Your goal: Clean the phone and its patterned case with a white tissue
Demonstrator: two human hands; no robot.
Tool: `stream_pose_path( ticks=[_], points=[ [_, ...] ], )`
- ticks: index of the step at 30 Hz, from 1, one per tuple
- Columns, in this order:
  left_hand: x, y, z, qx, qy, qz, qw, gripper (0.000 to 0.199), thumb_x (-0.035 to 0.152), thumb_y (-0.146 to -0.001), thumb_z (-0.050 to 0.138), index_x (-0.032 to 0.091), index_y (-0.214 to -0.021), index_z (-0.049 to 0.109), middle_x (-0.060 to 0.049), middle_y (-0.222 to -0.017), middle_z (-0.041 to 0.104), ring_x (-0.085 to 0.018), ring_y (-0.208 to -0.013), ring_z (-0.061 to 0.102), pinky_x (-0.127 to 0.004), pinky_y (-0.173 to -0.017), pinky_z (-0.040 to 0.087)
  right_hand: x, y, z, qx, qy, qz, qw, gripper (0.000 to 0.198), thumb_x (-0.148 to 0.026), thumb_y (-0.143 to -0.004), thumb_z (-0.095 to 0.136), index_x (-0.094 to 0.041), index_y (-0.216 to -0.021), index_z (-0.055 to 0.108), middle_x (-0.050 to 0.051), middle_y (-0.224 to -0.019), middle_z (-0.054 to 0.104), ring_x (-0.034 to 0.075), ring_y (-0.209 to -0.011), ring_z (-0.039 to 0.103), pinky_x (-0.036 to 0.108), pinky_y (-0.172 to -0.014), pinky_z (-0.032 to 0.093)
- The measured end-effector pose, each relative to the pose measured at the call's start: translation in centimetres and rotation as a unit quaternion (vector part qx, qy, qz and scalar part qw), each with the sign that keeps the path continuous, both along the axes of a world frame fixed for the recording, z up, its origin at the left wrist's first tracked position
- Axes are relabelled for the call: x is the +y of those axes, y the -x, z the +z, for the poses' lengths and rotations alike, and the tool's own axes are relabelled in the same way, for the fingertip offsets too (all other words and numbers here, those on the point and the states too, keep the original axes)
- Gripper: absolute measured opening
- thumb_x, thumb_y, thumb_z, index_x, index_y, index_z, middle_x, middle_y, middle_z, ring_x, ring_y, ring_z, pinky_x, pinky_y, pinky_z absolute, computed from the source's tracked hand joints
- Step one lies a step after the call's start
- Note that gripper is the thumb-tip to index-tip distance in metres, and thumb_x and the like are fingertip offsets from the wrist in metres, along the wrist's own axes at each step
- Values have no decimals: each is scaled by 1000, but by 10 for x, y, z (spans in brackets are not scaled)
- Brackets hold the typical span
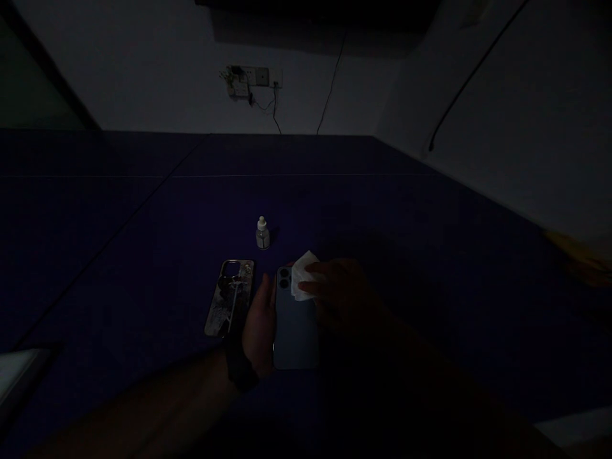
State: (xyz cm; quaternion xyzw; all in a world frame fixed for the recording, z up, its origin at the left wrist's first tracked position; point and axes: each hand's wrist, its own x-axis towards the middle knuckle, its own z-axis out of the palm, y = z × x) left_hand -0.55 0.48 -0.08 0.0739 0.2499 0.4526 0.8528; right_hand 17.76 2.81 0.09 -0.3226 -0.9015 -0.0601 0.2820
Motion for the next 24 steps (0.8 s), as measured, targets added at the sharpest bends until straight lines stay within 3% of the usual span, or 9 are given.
stream_pose_path(
  ticks=[7,16,24],
  points=[
    [0,3,-12,2,2,-38,999,59,62,-95,45,20,-133,58,-11,-105,74,-28,-94,71,-41,-88,52,1,0,2,-24,-2,-91,996,40,-21,-88,60,-24,-127,65,11,-141,56,33,-117,50,53,-98,38],
    [-1,1,-1,-13,-5,-21,1000,54,56,-100,36,24,-140,52,-9,-113,72,-26,-99,70,-41,-92,51,-2,-1,1,-19,-18,-42,999,30,-23,-90,58,-26,-119,67,8,-135,60,31,-115,52,50,-95,38],
    [3,1,-11,-28,-33,-2,999,54,55,-100,38,25,-143,50,-8,-117,71,-25,-104,69,-40,-97,49,-5,1,-2,-22,-11,-6,1000,31,-24,-89,60,-31,-119,66,3,-137,60,28,-114,51,49,-95,36]
  ],
)
